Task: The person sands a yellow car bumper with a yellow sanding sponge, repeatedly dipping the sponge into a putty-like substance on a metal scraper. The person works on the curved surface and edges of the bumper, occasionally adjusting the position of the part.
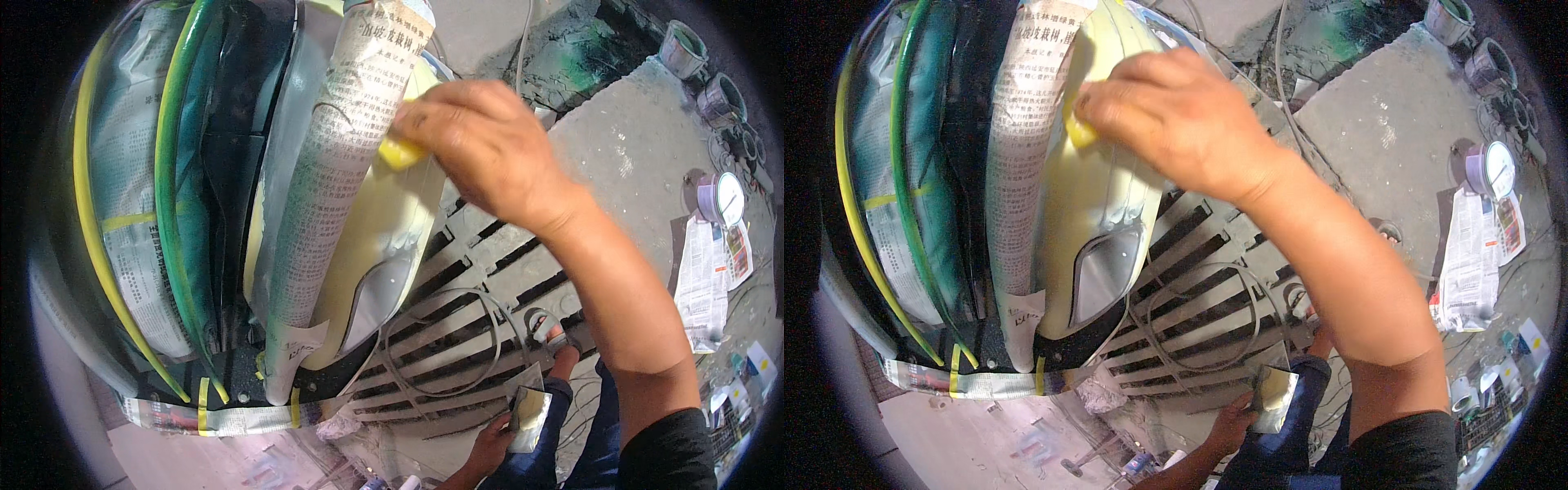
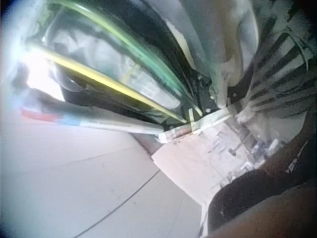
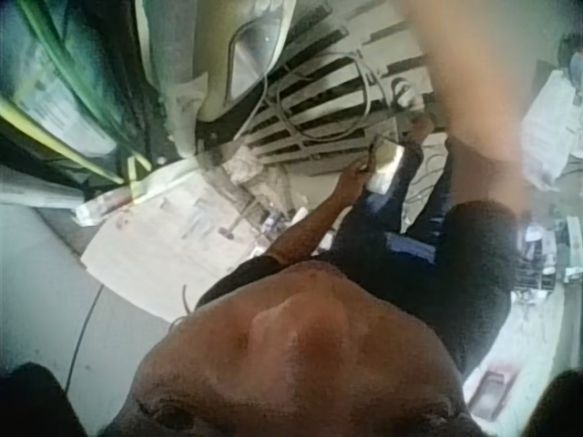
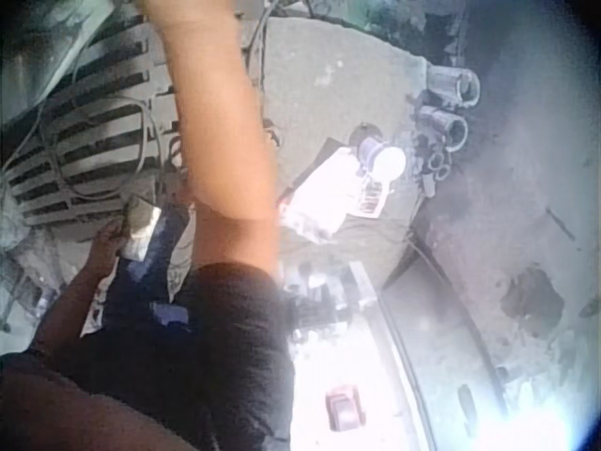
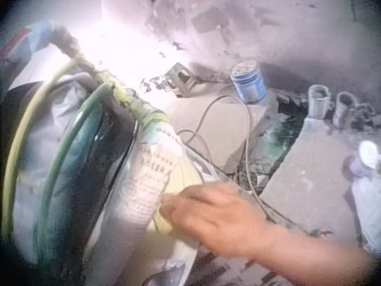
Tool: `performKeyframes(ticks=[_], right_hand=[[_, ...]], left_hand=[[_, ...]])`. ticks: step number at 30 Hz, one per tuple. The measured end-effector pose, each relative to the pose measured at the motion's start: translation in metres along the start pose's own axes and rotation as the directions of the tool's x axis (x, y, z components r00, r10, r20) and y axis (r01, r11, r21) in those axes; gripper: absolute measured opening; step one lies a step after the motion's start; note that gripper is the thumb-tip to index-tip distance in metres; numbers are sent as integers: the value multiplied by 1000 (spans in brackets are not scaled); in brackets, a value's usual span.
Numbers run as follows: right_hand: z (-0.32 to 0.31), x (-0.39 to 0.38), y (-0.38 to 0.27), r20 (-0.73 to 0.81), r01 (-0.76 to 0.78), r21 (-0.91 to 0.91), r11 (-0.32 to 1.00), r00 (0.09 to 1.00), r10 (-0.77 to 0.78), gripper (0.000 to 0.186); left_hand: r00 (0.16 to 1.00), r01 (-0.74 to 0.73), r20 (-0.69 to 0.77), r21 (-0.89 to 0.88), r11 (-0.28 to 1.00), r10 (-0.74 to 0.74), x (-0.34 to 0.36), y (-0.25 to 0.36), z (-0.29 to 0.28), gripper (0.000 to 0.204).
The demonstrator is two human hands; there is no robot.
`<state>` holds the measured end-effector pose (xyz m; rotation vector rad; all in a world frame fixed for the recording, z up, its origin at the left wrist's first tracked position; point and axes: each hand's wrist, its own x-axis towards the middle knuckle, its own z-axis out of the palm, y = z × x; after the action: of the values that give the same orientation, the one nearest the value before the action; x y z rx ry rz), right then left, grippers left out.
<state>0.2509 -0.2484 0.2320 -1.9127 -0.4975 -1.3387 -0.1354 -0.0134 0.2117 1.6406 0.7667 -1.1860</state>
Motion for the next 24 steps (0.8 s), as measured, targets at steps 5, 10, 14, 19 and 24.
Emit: performKeyframes(ticks=[5,10,14,19,24], right_hand=[[4,-24,-64,103,-91,216,972,992,70,23],[-36,-42,-92,231,-446,417,792,895,383,42],[-90,-51,-93,370,-801,598,4,281,885,36],[-158,-43,-61,392,-798,587,-140,129,911,47],[-182,-43,-8,421,-814,569,-116,168,891,50]], left_hand=[[995,96,-21,150,984,-94,-5,30,0,46],[987,-157,35,399,904,156,8,15,-9,47],[952,-266,31,582,769,306,19,53,-7,47],[823,-557,-14,-218,802,568,27,157,35,47],[872,-308,-54,-833,459,487,46,268,92,60]])
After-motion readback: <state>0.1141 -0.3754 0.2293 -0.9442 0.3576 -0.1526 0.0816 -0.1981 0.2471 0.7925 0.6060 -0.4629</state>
